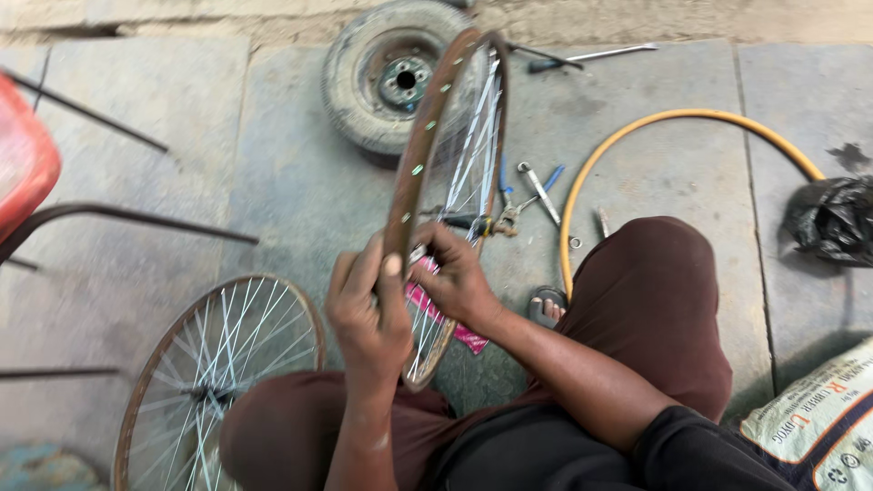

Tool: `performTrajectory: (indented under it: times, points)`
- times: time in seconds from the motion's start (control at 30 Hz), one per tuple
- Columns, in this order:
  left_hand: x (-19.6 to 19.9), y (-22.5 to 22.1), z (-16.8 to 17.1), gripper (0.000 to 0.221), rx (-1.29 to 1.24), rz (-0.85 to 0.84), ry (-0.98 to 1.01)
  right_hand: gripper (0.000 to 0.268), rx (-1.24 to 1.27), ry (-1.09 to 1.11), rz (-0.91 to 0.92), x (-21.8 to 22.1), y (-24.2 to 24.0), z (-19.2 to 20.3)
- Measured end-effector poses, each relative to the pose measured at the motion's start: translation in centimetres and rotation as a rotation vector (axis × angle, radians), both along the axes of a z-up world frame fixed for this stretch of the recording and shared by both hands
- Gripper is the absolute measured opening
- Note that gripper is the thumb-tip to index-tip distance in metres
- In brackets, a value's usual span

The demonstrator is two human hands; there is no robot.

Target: The person is adjusting the spokes on a bicycle wheel rim by hand while sitting on the ground.

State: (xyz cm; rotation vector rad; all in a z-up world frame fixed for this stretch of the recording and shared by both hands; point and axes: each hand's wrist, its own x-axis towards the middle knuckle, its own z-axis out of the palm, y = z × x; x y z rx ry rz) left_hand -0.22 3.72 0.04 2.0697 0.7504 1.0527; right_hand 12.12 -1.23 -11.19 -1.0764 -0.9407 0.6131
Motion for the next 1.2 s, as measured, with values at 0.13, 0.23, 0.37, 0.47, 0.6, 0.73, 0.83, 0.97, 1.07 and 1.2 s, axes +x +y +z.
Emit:
performTrajectory:
  times: [0.13,0.23,0.37,0.47,0.6,0.73,0.83,0.97,1.07,1.2]
  points:
    - [0.3,-0.1,0.0,0.029,-0.121,-0.092,-0.139,0.017,0.019,0.127,-0.094,0.3,0.2,-0.7]
    - [0.3,-1.0,0.1,0.033,-0.196,-0.153,-0.185,0.018,0.026,0.329,0.017,1.5,-0.6,0.5]
    - [0.0,-2.7,-0.1,0.033,-0.274,-0.169,-0.106,0.025,0.072,0.413,-0.134,1.3,-2.1,2.4]
    - [-0.4,-2.9,0.0,0.034,-0.228,-0.146,-0.104,0.026,0.059,0.38,-0.226,0.6,-3.6,3.8]
    - [-1.8,-1.5,0.5,0.038,-0.345,-0.167,-0.062,0.025,-0.101,0.362,-0.056,0.7,-5.7,4.9]
    - [-2.4,-0.3,1.3,0.035,-0.21,-0.178,-0.154,0.022,-0.228,0.335,0.041,0.4,-4.1,4.8]
    - [-2.5,0.0,1.2,0.037,-0.266,-0.141,-0.096,0.018,-0.236,0.271,-0.027,0.2,-2.6,3.9]
    - [-2.5,0.7,0.8,0.039,-0.33,-0.107,-0.037,0.028,-0.288,-0.115,-0.054,0.1,-2.2,3.4]
    - [-2.7,1.1,0.7,0.038,-0.286,-0.093,-0.024,0.045,-0.237,-0.173,0.054,0.0,-2.7,3.8]
    - [-2.6,1.3,0.4,0.034,0.0,-0.085,-0.023,0.054,-0.109,-0.186,0.151,0.0,-2.0,3.7]
